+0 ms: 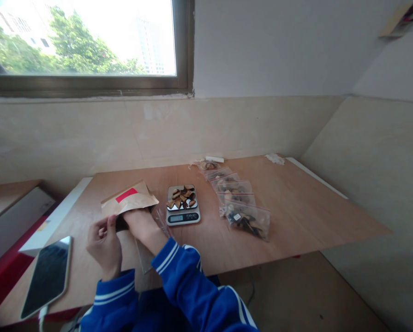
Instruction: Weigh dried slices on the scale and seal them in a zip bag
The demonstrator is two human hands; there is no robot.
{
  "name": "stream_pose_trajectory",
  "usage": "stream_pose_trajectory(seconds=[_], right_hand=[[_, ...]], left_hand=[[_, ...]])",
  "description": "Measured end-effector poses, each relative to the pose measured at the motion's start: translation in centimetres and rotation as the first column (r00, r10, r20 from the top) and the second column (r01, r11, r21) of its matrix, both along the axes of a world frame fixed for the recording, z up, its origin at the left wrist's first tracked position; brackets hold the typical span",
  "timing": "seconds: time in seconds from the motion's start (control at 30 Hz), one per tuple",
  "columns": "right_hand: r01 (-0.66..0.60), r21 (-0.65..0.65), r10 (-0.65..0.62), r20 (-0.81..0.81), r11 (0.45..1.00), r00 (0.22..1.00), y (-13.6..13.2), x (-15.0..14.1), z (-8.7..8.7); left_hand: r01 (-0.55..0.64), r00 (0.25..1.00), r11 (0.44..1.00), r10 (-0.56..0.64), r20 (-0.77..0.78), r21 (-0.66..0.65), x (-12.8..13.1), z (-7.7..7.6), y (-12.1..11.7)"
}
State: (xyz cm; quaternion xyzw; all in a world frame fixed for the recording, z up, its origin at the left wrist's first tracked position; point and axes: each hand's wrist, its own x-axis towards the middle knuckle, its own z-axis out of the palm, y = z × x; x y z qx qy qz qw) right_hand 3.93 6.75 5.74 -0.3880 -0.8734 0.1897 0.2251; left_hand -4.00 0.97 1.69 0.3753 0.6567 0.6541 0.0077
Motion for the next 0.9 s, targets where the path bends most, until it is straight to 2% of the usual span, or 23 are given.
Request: stream_pose_trajectory(seconds=[0.07,0.1,0.17,0.2,0.27,0.3,0.37,0.4,0.5,0.63,0.73,0.9], right_hand=[[-0.006,0.096,0.005,0.017,0.995,1.000,-1.8,1.6,0.0],[-0.009,0.135,0.013,-0.031,0.991,0.999,-2.6,2.6,0.1],[0.041,0.158,0.002,-0.264,0.987,0.964,-3.4,4.6,0.5],[0.090,0.138,-0.028,-0.400,0.986,0.916,-3.3,5.7,0.6],[0.229,0.033,-0.159,-0.624,0.973,0.765,-1.8,8.1,0.5],[0.272,-0.033,-0.220,-0.683,0.962,0.696,-0.5,9.4,0.1],[0.304,-0.147,-0.310,-0.730,0.941,0.609,2.9,11.8,-1.4],[0.326,-0.169,-0.342,-0.722,0.930,0.601,4.7,12.8,-2.3],[0.405,-0.160,-0.406,-0.644,0.900,0.649,9.9,14.8,-5.0],[0.363,-0.120,-0.374,-0.479,0.924,0.794,14.2,15.1,-6.9],[0.323,-0.079,-0.330,-0.346,0.943,0.878,15.8,14.8,-7.5],[0.283,-0.031,-0.285,-0.163,0.959,0.945,16.3,14.7,-8.6]], left_hand=[[0.006,1.000,1.000,-0.007,-0.005,-0.024,-0.8,0.5,0.3],[0.002,1.000,1.000,-0.003,-0.006,-0.031,-1.3,0.9,0.4],[-0.004,1.000,0.999,0.004,-0.007,-0.040,-2.0,1.7,0.5],[-0.003,1.000,0.999,0.003,-0.005,-0.047,-2.4,2.1,0.5],[-0.008,1.000,0.998,0.008,0.005,-0.058,-3.0,2.8,0.4],[-0.016,1.000,0.998,0.016,0.009,-0.059,-3.2,3.1,0.3],[-0.047,0.999,0.997,0.048,0.011,-0.060,-3.6,3.5,0.0],[-0.060,0.998,0.996,0.061,0.009,-0.067,-3.7,3.5,-0.2],[-0.073,0.997,0.990,0.073,-0.005,-0.118,-3.9,3.5,-0.4],[-0.095,0.995,0.984,0.089,-0.045,-0.149,-4.3,3.6,-0.4],[-0.081,0.996,0.983,0.072,-0.059,-0.164,-4.5,3.8,-0.2],[-0.068,0.997,0.974,0.058,-0.053,-0.216,-4.6,3.7,0.1]])
